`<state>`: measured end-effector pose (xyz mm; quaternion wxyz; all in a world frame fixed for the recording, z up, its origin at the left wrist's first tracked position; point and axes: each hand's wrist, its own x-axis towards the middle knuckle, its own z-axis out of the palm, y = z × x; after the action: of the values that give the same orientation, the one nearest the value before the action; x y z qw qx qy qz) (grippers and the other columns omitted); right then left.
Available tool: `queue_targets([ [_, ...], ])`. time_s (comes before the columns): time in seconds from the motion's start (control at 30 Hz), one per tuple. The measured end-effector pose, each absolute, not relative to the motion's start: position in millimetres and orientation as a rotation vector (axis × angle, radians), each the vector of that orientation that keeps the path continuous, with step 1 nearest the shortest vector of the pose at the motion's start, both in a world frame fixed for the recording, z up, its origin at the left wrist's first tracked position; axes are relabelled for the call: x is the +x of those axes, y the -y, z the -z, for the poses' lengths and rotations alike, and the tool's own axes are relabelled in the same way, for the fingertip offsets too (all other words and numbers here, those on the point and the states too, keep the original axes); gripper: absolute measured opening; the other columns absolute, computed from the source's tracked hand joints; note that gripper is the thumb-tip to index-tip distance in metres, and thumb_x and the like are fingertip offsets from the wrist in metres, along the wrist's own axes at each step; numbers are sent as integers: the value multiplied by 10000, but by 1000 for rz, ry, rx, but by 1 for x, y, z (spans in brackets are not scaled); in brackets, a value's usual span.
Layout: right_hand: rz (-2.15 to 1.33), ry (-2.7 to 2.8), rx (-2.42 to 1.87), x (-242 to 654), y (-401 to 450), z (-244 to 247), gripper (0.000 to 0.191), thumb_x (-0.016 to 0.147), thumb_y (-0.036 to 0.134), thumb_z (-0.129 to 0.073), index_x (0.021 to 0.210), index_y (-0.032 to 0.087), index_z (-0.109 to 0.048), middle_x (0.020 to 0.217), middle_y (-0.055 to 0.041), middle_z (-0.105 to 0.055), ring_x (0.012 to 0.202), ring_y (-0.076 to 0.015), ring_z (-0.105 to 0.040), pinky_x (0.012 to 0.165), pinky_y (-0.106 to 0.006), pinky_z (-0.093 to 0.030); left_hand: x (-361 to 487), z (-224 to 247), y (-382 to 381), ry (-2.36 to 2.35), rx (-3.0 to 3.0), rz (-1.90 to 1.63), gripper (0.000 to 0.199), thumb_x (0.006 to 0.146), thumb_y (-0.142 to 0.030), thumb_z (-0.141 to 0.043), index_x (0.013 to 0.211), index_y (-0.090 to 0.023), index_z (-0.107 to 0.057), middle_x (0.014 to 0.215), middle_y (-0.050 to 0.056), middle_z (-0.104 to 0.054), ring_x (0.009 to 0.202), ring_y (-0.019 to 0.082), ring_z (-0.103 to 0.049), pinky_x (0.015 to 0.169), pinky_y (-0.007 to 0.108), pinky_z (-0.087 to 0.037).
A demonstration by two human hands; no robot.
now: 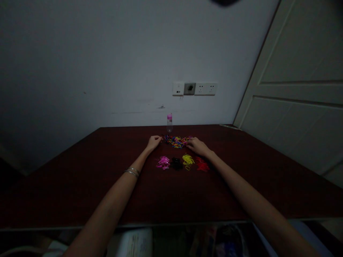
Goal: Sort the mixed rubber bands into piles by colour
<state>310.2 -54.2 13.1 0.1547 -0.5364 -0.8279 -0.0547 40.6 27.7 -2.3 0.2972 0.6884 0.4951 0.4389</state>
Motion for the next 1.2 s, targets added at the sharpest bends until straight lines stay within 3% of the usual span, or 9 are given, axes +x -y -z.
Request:
queue_targets([
  [0.5, 306, 2345, -1616, 299, 50, -8, 209, 890, 282, -411, 887, 191, -599, 1047, -118, -578, 1043, -234, -474, 807, -302, -429, 42, 0, -25, -1350, 1852, -1145, 248, 725, -250, -491, 728, -96, -685, 581, 20, -607, 544, 107, -501, 552, 205, -368],
  [0.67, 318, 2321, -1591, 306, 51, -11, 230, 900, 282, -380, 916, 174, -583, 1021, -127, -571, 964, -220, -485, 793, -304, -423, 43, -1, -24, -1358, 1844, -1143, 241, 724, -238, -492, 724, -97, -688, 585, 24, -613, 545, 107, -501, 553, 204, -371],
  [0.87, 196, 2319, -1431, 308, 56, -28, 201, 883, 273, -425, 864, 157, -589, 935, -90, -562, 892, -187, -490, 815, -293, -393, 43, 0, -24, -1355, 1835, -1147, 246, 729, -241, -493, 732, -98, -693, 581, 18, -610, 538, 103, -499, 545, 200, -367],
  [1.2, -112, 2592, -1152, 262, 77, -46, 131, 807, 149, -510, 759, 142, -632, 835, -63, -573, 774, -154, -518, 719, -256, -384, 42, 4, -29, -1363, 1836, -1124, 244, 728, -246, -490, 730, -103, -688, 588, 19, -605, 558, 105, -505, 521, 187, -355],
])
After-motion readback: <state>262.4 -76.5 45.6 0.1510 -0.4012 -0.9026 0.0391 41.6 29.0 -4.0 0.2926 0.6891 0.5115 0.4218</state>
